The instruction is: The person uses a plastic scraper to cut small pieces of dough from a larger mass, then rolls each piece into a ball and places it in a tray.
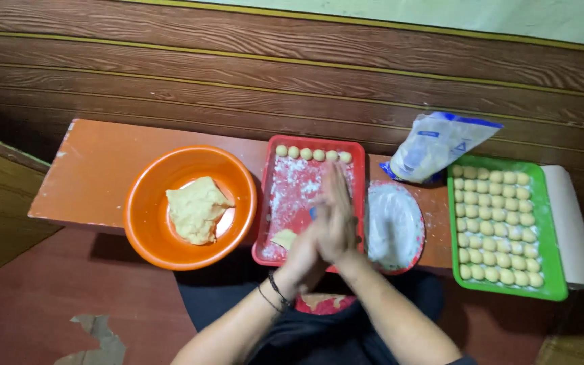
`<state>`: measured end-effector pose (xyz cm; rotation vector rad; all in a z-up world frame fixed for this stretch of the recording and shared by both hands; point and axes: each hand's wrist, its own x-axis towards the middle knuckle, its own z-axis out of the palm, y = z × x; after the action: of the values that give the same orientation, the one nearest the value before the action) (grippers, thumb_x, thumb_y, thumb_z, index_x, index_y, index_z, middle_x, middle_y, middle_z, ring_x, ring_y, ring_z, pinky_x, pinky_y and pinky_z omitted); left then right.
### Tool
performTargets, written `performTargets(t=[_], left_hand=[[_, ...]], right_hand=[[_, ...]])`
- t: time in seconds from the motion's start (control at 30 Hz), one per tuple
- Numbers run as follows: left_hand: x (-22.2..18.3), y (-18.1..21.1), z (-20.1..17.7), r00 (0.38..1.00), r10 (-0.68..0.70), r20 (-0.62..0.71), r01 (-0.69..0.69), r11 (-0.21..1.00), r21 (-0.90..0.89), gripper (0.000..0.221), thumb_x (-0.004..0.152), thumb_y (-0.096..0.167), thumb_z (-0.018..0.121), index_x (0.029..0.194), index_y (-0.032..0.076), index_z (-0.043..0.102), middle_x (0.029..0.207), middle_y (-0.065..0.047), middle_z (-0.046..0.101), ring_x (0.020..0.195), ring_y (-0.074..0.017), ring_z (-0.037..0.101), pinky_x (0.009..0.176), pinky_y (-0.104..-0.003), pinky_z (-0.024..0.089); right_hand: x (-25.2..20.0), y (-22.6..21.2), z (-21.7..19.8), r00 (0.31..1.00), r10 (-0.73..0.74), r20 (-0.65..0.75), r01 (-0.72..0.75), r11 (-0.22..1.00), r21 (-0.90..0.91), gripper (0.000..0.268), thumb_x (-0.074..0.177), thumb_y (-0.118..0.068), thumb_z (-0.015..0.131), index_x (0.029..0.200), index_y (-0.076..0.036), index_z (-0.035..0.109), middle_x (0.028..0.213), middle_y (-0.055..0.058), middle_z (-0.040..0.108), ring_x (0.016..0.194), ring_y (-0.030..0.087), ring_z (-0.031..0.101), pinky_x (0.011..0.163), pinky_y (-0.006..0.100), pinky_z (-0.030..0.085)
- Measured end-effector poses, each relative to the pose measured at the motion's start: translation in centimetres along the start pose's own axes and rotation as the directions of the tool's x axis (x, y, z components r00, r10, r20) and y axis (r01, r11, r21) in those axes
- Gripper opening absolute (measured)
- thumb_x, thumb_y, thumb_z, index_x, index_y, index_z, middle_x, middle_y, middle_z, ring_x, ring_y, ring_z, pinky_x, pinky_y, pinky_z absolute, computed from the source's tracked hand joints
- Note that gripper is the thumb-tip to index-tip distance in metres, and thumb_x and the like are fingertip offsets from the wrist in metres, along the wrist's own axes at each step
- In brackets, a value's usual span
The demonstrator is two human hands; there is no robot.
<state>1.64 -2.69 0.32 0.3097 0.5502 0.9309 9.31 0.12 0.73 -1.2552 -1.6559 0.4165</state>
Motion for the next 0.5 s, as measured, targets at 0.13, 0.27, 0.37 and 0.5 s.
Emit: performTargets(t=[0.13,0.27,0.37,0.5], left_hand=[[-0.7,3.3,0.7,0.955,0.294,-0.047,-0.200,0.750,0.631,0.051,0.098,0.013,0.047,0.147,0.000,0.049,0.146,-0.027,0.055,0.138,-0.0391,0.050,0.115,-0.051,0.041],[-0.3,2.7,0.7,0.942,0.316,-0.117,-0.151,0.706,0.692,0.050,0.092,0.004,0.051,0.142,-0.001,0.052,0.138,-0.024,0.059,0.132,-0.0364,0.053,0.113,-0.048,0.044],[0.4,1.0,-0.1,0.962,0.158,-0.224,-0.054,0.909,0.412,0.047,0.090,0.010,0.056,0.135,-0.001,0.058,0.128,-0.020,0.064,0.123,-0.0337,0.059,0.110,-0.048,0.046],[4.3,-3.4,-7.7,0.968,0.001,-0.253,0.017,0.997,0.072,0.044,0.087,0.016,0.060,0.128,-0.001,0.064,0.118,-0.016,0.069,0.115,-0.0312,0.064,0.106,-0.049,0.048]], right_hand=[[-2.1,-1.3,1.4,0.977,-0.138,0.160,0.119,0.985,0.125,0.054,0.104,-0.020,0.035,0.149,0.008,0.043,0.157,0.031,0.039,0.150,0.049,0.029,0.125,0.055,0.014],[-1.1,0.9,0.5,0.999,0.004,-0.041,-0.002,0.999,0.047,0.066,0.110,-0.041,0.033,0.158,0.005,0.031,0.161,0.032,0.029,0.152,0.047,0.021,0.126,0.056,0.013],[-4.0,-3.1,1.0,0.968,-0.129,0.214,0.118,0.991,0.065,0.065,0.107,-0.037,0.043,0.155,0.008,0.033,0.163,0.029,0.029,0.153,0.047,0.020,0.126,0.054,0.012],[-1.8,2.9,0.2,0.980,-0.194,0.051,0.199,0.971,-0.129,0.058,0.099,-0.004,0.046,0.155,0.008,0.037,0.159,0.033,0.033,0.150,0.048,0.025,0.126,0.053,0.017]])
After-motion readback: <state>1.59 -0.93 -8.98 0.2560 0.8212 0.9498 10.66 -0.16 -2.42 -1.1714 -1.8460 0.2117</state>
